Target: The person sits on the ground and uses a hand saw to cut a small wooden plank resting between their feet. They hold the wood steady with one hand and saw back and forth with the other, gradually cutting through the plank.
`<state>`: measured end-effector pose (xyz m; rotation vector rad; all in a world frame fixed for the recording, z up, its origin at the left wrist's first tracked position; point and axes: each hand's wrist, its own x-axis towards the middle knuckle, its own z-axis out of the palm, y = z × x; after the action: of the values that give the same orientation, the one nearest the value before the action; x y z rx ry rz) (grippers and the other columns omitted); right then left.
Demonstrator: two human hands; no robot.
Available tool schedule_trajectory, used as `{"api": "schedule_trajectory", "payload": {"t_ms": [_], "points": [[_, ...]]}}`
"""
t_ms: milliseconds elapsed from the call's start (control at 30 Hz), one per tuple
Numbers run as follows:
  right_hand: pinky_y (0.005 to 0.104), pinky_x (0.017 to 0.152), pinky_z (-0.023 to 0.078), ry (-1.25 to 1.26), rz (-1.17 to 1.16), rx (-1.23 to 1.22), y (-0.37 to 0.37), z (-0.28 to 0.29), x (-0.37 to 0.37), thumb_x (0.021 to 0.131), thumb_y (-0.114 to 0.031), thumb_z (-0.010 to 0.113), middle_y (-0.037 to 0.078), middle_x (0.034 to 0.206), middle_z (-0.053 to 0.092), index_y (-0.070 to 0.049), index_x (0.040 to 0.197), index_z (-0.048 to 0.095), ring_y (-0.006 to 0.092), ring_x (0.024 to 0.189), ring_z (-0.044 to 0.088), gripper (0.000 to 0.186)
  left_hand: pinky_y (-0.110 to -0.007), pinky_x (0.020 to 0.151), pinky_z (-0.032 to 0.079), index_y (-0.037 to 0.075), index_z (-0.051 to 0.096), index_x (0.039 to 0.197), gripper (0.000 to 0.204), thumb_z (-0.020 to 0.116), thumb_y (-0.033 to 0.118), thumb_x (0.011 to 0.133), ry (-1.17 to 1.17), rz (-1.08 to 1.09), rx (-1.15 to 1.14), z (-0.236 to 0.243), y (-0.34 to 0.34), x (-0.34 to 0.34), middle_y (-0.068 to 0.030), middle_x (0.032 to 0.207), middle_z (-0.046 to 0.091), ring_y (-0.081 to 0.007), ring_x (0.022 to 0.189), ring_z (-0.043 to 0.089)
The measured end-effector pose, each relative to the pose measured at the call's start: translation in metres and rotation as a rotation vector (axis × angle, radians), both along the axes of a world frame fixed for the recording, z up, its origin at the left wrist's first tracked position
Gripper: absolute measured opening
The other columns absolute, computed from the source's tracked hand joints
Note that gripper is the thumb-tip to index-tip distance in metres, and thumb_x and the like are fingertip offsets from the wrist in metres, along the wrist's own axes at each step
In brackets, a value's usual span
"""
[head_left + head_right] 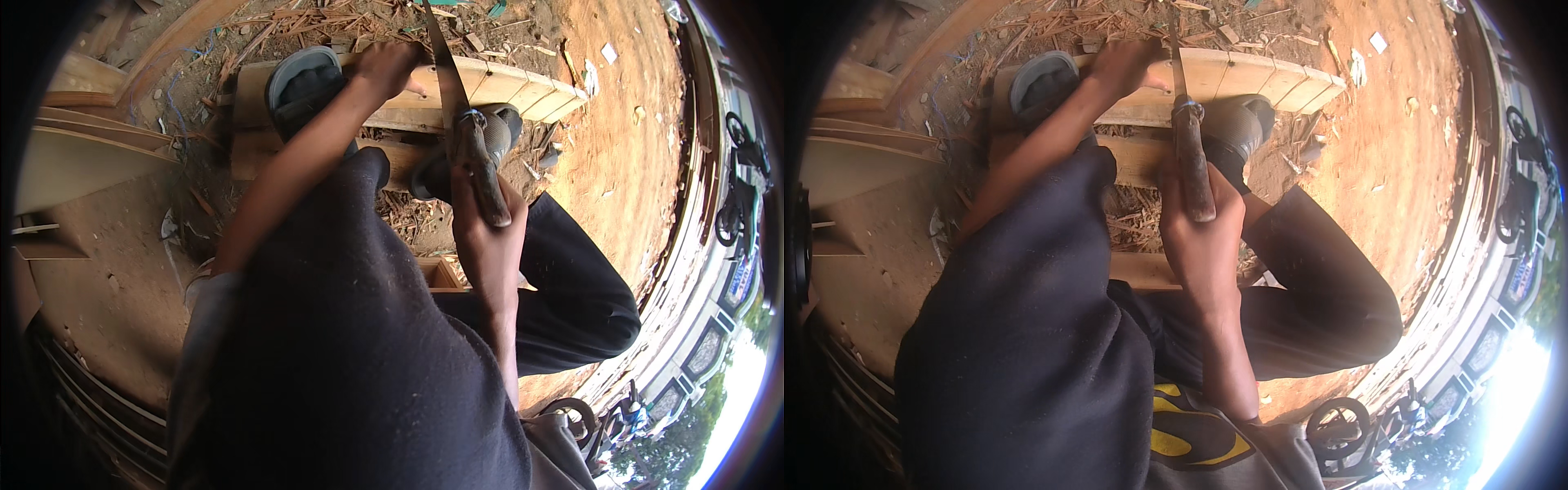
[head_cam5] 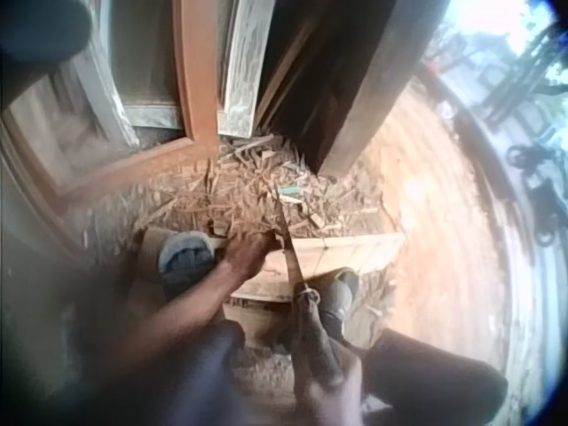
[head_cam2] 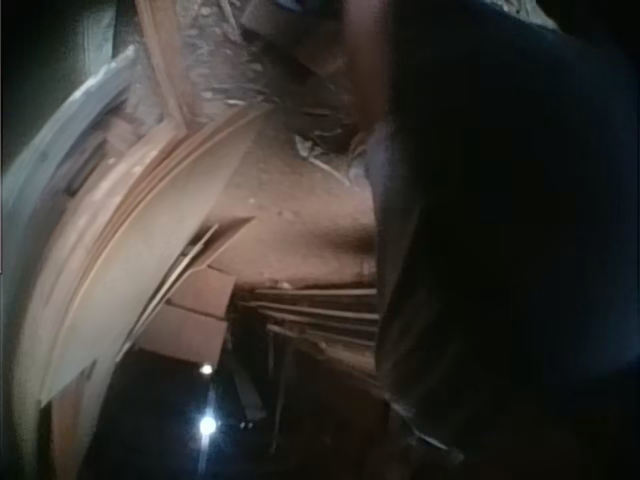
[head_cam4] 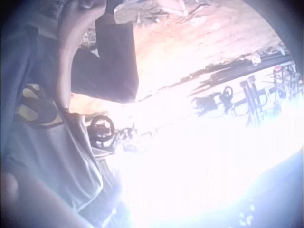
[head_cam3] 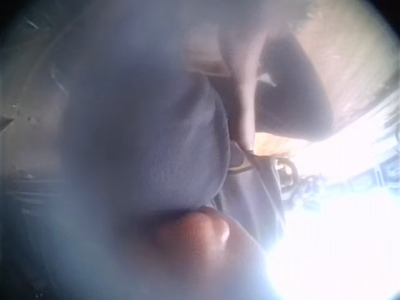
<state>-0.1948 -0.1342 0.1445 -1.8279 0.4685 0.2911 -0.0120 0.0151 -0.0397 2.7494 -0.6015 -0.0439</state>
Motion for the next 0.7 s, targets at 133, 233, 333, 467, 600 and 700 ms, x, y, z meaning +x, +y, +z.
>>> {"api": "schedule_trajectory", "payload": {"t_ms": [133, 233, 333, 467, 600, 700], "points": [[0.0221, 0.058, 0.04, -0.067, -0.03, -0.071, -0.007, 0.011, -0.047, 0.092, -0.009, 0.061, 0.0, 0.067, 0.053, 0.006, 0.087, 0.06, 0.0039, 0.066, 0.048, 0.016, -0.045, 0.073, 0.053, 0.002, 0.067, 0.086, 0.063, 0.08, 0.058, 0.058, 0.002, 0.024, 0.074, 0.006, -0.005, 0.001, -0.0177, 0.084, 0.068, -0.0346, 0.084, 0.068], [0.0253, 0.057, 0.039, 0.008, -0.044, -0.032, -0.008, 0.003, -0.02, 0.093, -0.012, 0.059, 0.001, 0.067, 0.052, 0.005, 0.085, 0.059, 0.0055, 0.064, 0.044, 0.018, -0.045, 0.069, 0.053, 0.002, 0.066, 0.089, 0.061, 0.084, 0.052, 0.058, -0.047, 0.005, -0.01, -0.006, -0.009, 0.004, -0.0199, 0.084, 0.068, -0.0359, 0.082, 0.068], [0.0287, 0.055, 0.038, -0.063, -0.009, 0.004, -0.004, -0.008, 0.002, 0.093, -0.011, 0.057, 0.002, 0.063, 0.049, 0.005, 0.081, 0.058, 0.0067, 0.062, 0.04, 0.02, -0.044, 0.071, 0.053, 0.002, 0.065, 0.095, 0.058, 0.085, 0.044, 0.061, -0.035, 0.023, -0.047, -0.009, -0.005, 0.004, -0.0192, 0.087, 0.069, -0.0353, 0.084, 0.068], [0.0283, 0.055, 0.04, -0.082, -0.016, -0.023, -0.011, 0.01, -0.043, 0.093, -0.015, 0.063, 0.002, 0.063, 0.051, 0.005, 0.086, 0.062, 0.006, 0.062, 0.045, 0.021, -0.047, 0.085, 0.048, 0.002, 0.066, 0.099, 0.054, 0.084, 0.041, 0.067, 0.064, 0.098, 0.072, -0.001, -0.009, 0.0, -0.0172, 0.097, 0.068, -0.0335, 0.094, 0.065], [0.0277, 0.05, 0.035, -0.059, -0.073, -0.022, -0.024, 0.009, -0.053, 0.094, -0.015, 0.061, 0.001, 0.061, 0.049, 0.004, 0.08, 0.06, 0.0047, 0.058, 0.042, 0.023, -0.048, 0.095, 0.043, 0.0, 0.063, 0.107, 0.061, 0.082, 0.044, 0.069, 0.278, 0.092, 0.125, 0.021, -0.016, 0.001, -0.0166, 0.106, 0.066, -0.0333, 0.105, 0.061], [0.0282, 0.05, 0.034, -0.109, -0.095, -0.01, -0.022, 0.003, -0.046, 0.094, -0.017, 0.062, 0.002, 0.058, 0.047, 0.003, 0.077, 0.059, 0.0053, 0.057, 0.04, 0.026, -0.05, 0.101, 0.038, -0.003, 0.055, 0.121, 0.07, 0.079, 0.042, 0.073, 0.306, 0.041, 0.173, 0.021, -0.015, 0.0, -0.0203, 0.118, 0.06, -0.033, 0.116, 0.055]]}}
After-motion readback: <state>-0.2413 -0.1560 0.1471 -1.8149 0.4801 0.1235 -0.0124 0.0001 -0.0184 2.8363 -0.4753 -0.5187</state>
